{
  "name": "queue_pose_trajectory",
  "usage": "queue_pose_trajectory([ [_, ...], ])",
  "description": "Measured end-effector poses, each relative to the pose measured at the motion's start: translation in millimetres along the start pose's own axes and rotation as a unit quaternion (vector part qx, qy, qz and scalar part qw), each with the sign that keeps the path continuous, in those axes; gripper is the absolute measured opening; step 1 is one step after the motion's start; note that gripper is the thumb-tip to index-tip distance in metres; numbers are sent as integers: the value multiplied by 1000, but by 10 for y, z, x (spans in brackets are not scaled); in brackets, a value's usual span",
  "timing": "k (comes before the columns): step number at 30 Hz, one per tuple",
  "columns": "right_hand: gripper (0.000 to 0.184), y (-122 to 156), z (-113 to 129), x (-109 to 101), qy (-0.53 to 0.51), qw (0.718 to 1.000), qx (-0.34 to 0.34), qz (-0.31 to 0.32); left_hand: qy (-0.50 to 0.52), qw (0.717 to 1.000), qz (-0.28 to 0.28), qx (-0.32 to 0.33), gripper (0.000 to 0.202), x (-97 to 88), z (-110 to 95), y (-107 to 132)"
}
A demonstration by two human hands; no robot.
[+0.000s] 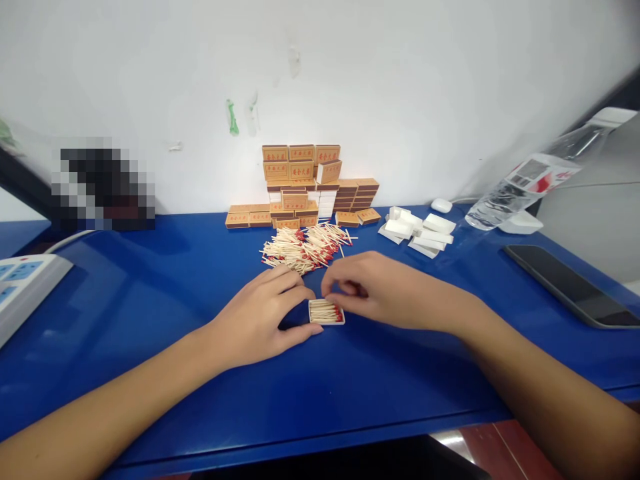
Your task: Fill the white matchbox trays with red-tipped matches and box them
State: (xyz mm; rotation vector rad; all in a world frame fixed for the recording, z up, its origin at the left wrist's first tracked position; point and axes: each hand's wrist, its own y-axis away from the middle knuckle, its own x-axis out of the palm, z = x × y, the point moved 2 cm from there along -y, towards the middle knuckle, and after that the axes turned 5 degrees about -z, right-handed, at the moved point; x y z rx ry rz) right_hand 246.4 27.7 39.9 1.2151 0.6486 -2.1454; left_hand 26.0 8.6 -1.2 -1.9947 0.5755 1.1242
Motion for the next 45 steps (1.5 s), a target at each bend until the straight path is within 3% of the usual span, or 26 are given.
queue_pose_trajectory([
  [4, 16, -26, -305, -198, 70, 984, 74, -145, 5, 1000, -2, 2, 29, 1, -3, -2],
  [7, 14, -75, -547, -234, 114, 962, 162, -186, 6, 1000, -9, 6, 35, 4, -3, -1],
  [11, 17, -171, -696, -82, 73, 955, 238, -160, -3, 1000, -13, 7, 36, 4, -2, 3],
  [15, 17, -223, -693, 47, 65, 955, 255, -140, -4, 1000, -11, 7, 35, 2, -3, -5],
  [22, 10, -128, -683, -101, 74, 952, 279, -99, -3, 1000, -13, 0, 29, 11, 3, -6],
  [24, 7, -82, -642, -159, 67, 957, 263, -108, -7, 1000, -15, 0, 29, 12, 7, -2],
  [26, 6, -50, -543, -157, 34, 974, 201, -95, -12, 1000, -17, 0, 29, 8, 11, 2],
  [29, 8, -27, -302, -27, -31, 996, 79, -24, -12, 1000, -16, 0, 29, 1, 13, 4],
  [33, 9, -31, -38, 123, -19, 999, 26, 15, -6, 1000, -16, -3, 28, -1, 13, 2],
  [35, 11, -39, -16, 86, -12, 1000, 24, -15, -6, 1000, -18, -2, 28, 0, 12, 0],
  [38, 13, -41, -167, -86, 18, 991, 50, -120, -7, 1000, -17, -2, 28, 3, 12, -2],
  [41, 13, -52, -472, -242, 87, 962, 144, -217, -3, 1000, -17, -1, 29, 6, 16, 0],
  [45, 12, -162, -816, -264, 87, 929, 275, -230, 9, 1000, -16, -3, 28, 12, 28, 8],
])
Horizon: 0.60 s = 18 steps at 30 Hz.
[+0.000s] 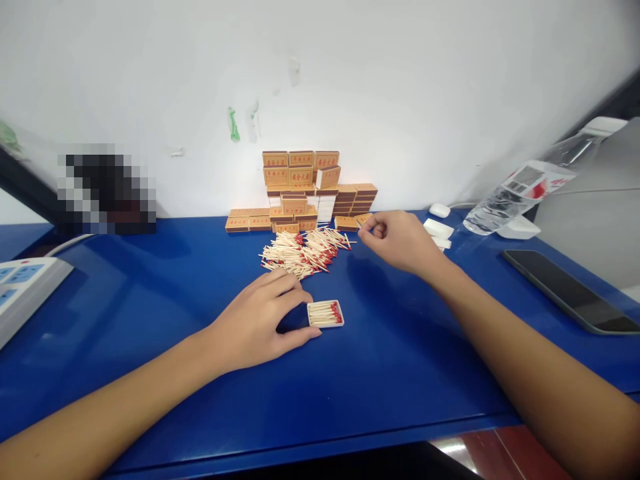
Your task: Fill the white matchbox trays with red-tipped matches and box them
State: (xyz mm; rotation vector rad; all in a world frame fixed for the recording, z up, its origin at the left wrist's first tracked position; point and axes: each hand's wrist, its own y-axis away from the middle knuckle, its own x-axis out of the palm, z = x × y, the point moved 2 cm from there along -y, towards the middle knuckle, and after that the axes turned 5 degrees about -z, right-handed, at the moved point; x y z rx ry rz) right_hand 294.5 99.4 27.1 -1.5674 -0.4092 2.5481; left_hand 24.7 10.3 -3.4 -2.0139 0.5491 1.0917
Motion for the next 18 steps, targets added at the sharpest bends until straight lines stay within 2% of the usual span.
queue_pose_trajectory([
  [3, 14, -130, -2, 134, 8, 999, 32, 32, 3, 1000, 1, -1, 29, 2, 4, 5],
  [8, 16, -247, 27, 275, 20, 998, 19, 63, -1, 1000, -6, 5, 29, 2, -11, 2],
  [13, 21, -268, -99, 247, 13, 996, 5, 88, 0, 1000, -2, 3, 29, 6, -10, 3],
  [18, 21, -249, -203, 176, 9, 993, -58, 102, -5, 1000, -7, 7, 29, -6, -13, 12],
])
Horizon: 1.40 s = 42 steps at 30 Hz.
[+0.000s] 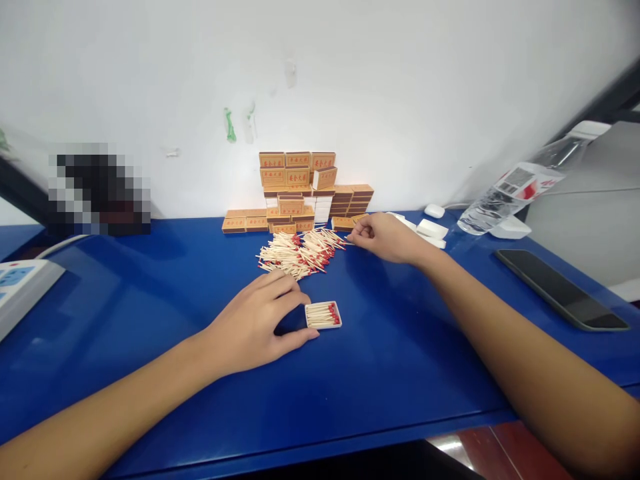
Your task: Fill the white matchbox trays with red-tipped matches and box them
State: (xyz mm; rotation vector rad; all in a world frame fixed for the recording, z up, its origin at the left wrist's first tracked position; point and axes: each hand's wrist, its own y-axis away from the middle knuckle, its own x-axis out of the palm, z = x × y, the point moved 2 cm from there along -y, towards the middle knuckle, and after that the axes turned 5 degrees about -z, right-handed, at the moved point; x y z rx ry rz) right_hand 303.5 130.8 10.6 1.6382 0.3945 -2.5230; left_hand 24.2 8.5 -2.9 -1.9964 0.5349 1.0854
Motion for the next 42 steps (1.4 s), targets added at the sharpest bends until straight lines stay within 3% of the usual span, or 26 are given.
queue_pose_trajectory([
  [8, 15, 58, -6, 55, 5, 997, -78, 13, 0, 1000, 2, 1, 30, 1, -9, -2],
  [21, 12, 31, -113, 138, 22, 995, -99, -6, -2, 1000, 5, 1, 29, 5, -5, -13],
  [29, 18, 126, -67, 57, 35, 993, -106, 33, 3, 1000, -4, -2, 41, -8, 10, -16],
  [34, 19, 237, 41, -65, 19, 993, -118, 18, 67, 998, 6, 1, 41, -6, -51, -11],
  [36, 23, 300, 118, -98, -3, 993, -116, 36, 91, 996, 6, 10, 31, -9, -97, -9],
  [39, 32, 430, 273, -135, -54, 986, -119, 106, 78, 996, -40, 9, 10, -46, -138, -17],
  [40, 34, 481, 330, -147, -71, 980, -125, 139, 63, 996, -58, 4, 9, -60, -139, -23],
  [42, 34, 580, 434, -174, -96, 965, -135, 204, 35, 997, -74, -5, 24, -71, -127, -36],
])
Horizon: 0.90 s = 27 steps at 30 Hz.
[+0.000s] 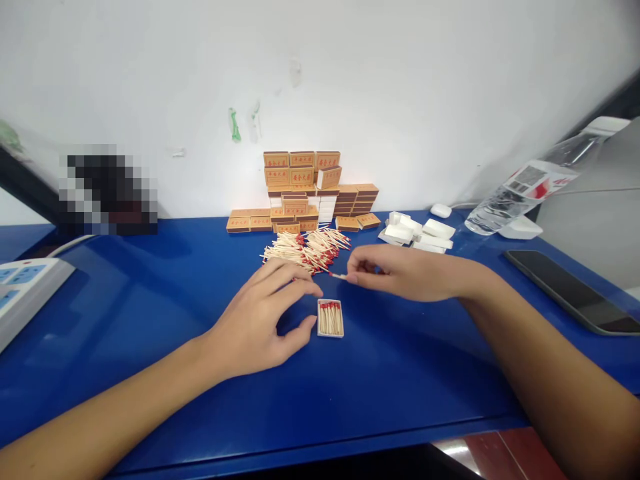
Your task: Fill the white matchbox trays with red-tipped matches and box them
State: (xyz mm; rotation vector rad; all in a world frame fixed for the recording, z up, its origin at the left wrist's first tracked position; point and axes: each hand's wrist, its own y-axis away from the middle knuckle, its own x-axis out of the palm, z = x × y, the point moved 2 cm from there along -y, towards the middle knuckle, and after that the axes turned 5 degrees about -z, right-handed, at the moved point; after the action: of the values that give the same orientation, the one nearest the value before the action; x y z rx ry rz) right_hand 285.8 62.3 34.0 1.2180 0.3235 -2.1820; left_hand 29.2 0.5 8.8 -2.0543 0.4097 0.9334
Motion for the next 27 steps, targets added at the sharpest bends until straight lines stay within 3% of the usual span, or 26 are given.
queue_pose_trajectory([
  [4, 26, 100, 163, 27, -21, 998, 9, 54, -10, 999, 38, 2, 38, 63, 43, 3],
  [7, 21, 133, 226, 66, -24, 997, 29, 64, -13, 998, 55, 14, 32, 104, 53, 20],
  [11, 20, 147, 305, 166, -14, 997, 27, 70, -36, 999, 32, 17, 26, 85, 48, 7],
  [17, 19, 148, 344, 216, 18, 999, 11, 30, -63, 996, 67, 19, 47, 115, 34, -14],
  [20, 16, 148, 334, 170, -3, 1000, 3, 31, -66, 994, 85, 19, 42, 143, 28, 3],
  [24, 13, 131, 328, 99, -13, 1000, 12, 11, -54, 996, 64, 10, 28, 123, 35, 17],
  [27, 12, 115, 334, 90, -9, 1000, 14, 11, -43, 998, 48, 8, 41, 87, 35, 19],
])
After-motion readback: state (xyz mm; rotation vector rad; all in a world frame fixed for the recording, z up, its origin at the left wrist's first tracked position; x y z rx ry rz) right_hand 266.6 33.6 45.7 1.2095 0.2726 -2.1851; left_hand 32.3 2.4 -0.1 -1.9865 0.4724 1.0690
